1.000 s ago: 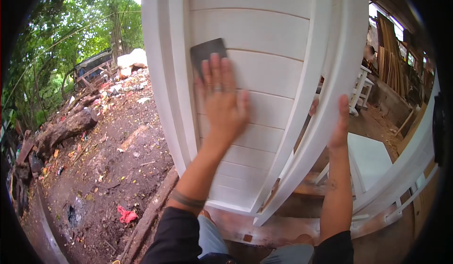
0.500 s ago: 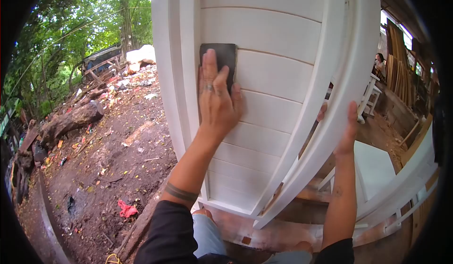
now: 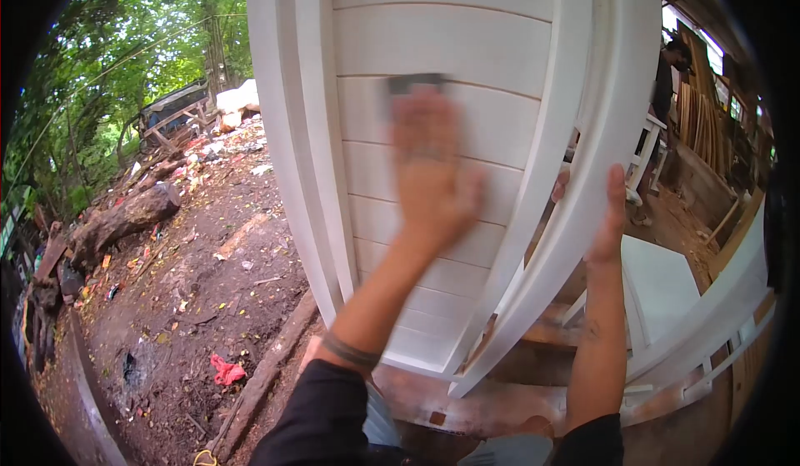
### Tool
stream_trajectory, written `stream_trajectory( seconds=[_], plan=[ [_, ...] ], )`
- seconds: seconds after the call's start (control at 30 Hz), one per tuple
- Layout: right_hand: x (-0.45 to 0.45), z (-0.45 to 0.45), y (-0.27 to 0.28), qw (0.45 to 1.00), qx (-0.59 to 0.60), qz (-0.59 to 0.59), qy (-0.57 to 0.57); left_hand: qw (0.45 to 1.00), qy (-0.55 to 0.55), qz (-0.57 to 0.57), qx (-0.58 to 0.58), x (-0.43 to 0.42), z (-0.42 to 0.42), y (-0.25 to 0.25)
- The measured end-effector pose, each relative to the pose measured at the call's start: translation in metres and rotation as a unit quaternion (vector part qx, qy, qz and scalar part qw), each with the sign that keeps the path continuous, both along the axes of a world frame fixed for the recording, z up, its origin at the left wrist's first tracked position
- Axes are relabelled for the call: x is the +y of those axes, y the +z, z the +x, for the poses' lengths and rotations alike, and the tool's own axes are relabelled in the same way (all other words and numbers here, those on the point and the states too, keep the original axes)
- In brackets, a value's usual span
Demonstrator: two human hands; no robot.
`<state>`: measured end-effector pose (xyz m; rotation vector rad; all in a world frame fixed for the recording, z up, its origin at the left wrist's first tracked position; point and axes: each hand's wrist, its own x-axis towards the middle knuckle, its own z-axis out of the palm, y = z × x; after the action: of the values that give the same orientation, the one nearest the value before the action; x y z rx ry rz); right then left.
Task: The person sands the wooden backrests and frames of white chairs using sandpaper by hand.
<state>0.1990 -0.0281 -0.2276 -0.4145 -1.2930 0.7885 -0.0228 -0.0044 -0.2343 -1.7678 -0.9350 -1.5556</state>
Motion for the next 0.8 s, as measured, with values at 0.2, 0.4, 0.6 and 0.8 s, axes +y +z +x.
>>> stream_trajectory(
  seconds=[0.2, 0.4, 0.6, 0.8],
  plan=[
    [0.002, 0.002, 0.002, 1.000, -0.016, 0.010, 0.002, 0.999, -0.017, -0.044, 0.027, 0.002, -0.027, -0.009],
    [0.001, 0.002, -0.001, 1.000, -0.015, 0.002, -0.003, 0.990, -0.046, -0.107, 0.077, -0.015, 0.032, -0.041],
    [0.000, 0.001, 0.001, 1.000, -0.009, -0.002, -0.007, 1.000, 0.004, -0.010, -0.024, 0.011, -0.028, -0.051],
    [0.000, 0.000, 0.000, 1.000, -0.009, -0.020, 0.016, 0.986, -0.048, -0.117, 0.108, -0.012, 0.018, -0.068]
  ],
)
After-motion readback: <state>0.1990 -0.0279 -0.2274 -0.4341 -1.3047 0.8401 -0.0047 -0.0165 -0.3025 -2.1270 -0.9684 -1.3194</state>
